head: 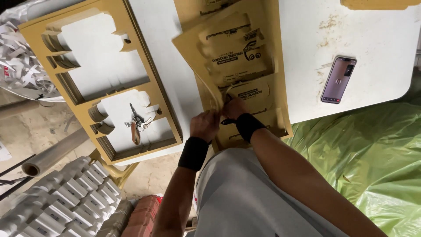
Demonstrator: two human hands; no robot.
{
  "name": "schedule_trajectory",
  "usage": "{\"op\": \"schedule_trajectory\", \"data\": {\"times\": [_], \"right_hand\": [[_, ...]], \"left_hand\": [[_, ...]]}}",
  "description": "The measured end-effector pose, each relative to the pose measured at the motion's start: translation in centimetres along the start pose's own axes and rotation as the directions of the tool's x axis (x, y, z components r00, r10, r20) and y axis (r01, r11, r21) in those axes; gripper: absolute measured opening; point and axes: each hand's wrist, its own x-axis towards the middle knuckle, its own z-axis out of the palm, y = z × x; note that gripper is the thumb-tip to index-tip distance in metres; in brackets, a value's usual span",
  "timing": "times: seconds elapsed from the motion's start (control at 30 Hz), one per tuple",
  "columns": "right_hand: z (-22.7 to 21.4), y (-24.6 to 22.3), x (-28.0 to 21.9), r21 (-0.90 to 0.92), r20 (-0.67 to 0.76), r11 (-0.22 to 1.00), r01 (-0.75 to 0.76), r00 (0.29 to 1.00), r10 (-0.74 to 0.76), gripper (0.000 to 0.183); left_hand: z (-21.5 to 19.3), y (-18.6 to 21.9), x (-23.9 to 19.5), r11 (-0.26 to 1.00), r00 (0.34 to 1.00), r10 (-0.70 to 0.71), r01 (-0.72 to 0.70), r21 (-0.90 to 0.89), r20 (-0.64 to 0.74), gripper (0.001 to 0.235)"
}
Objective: Manually punching out pre-cut shapes from cardboard sheets on a work table in a factory setting.
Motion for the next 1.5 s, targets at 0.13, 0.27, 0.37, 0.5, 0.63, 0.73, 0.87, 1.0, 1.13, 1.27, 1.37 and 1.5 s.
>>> {"op": "schedule_trajectory", "data": {"times": [0.13, 0.27, 0.37, 0.5, 0.63, 0.73, 0.87, 1.0, 1.13, 1.27, 1.37, 1.5], "right_hand": [[-1.7, 0.9, -1.1, 0.205, 0.112, 0.976, -0.076, 0.992, 0.054, 0.041], [-11.3, 1.9, -7.3, 0.899, 0.421, -0.270, -0.346, 0.852, 0.310, 0.063], [-18.4, 1.7, -11.9, 0.913, 0.395, -0.197, -0.358, 0.897, 0.199, 0.053], [-22.0, 3.2, -12.7, 0.926, 0.377, -0.088, -0.367, 0.898, 0.227, 0.060], [-20.6, 2.8, -11.9, 0.884, 0.465, -0.091, -0.457, 0.851, 0.243, 0.066], [-22.3, 3.0, -12.1, 0.857, 0.514, -0.074, -0.511, 0.830, 0.218, 0.062], [-26.4, 4.3, -13.1, 0.821, 0.449, 0.356, -0.446, 0.890, 0.079, 0.046], [-20.1, 2.4, -11.0, 0.400, 0.221, 0.917, 0.018, 0.968, -0.115, 0.022], [-19.7, 2.6, -11.3, 0.654, 0.240, 0.736, -0.173, 0.971, 0.014, 0.027], [-19.9, 3.5, -11.5, 0.858, 0.305, 0.383, -0.341, 0.940, 0.155, 0.038], [-20.0, 3.5, -11.9, 0.915, 0.363, 0.107, -0.388, 0.910, 0.199, 0.046], [-20.5, 3.6, -12.0, 0.905, 0.419, -0.183, -0.385, 0.881, 0.219, 0.054]], "left_hand": [[1.0, -3.1, -0.6, 0.794, 0.806, -0.389, 0.539, -0.283, 0.446, 0.045], [2.7, -4.9, -4.2, 0.686, 0.684, -0.356, 0.654, -0.319, 0.636, 0.041], [-0.4, -3.2, -3.6, 0.709, 0.664, -0.351, 0.649, -0.276, 0.660, 0.038], [3.0, -6.2, -3.3, 0.671, 0.603, -0.385, 0.703, -0.237, 0.699, 0.041], [4.1, -6.8, -3.8, 0.686, 0.619, -0.374, 0.685, -0.243, 0.690, 0.029], [2.7, -5.5, -3.4, 0.737, 0.643, -0.392, 0.648, -0.194, 0.658, 0.030], [1.2, -3.9, -2.7, 0.810, 0.688, -0.380, 0.570, -0.137, 0.618, 0.026], [1.2, -2.6, -3.2, 0.844, 0.727, -0.350, 0.518, -0.138, 0.591, 0.025], [1.9, -1.3, -3.5, 0.931, 0.817, -0.325, 0.365, 0.009, 0.477, 0.019], [-0.2, 0.4, -2.7, 0.903, 0.780, -0.383, 0.429, 0.022, 0.495, 0.019], [1.0, -1.9, -3.8, 0.709, 0.631, -0.537, 0.698, -0.106, 0.560, 0.035], [2.2, -1.3, -5.4, 0.595, 0.507, -0.598, 0.800, -0.079, 0.621, 0.048]]}}
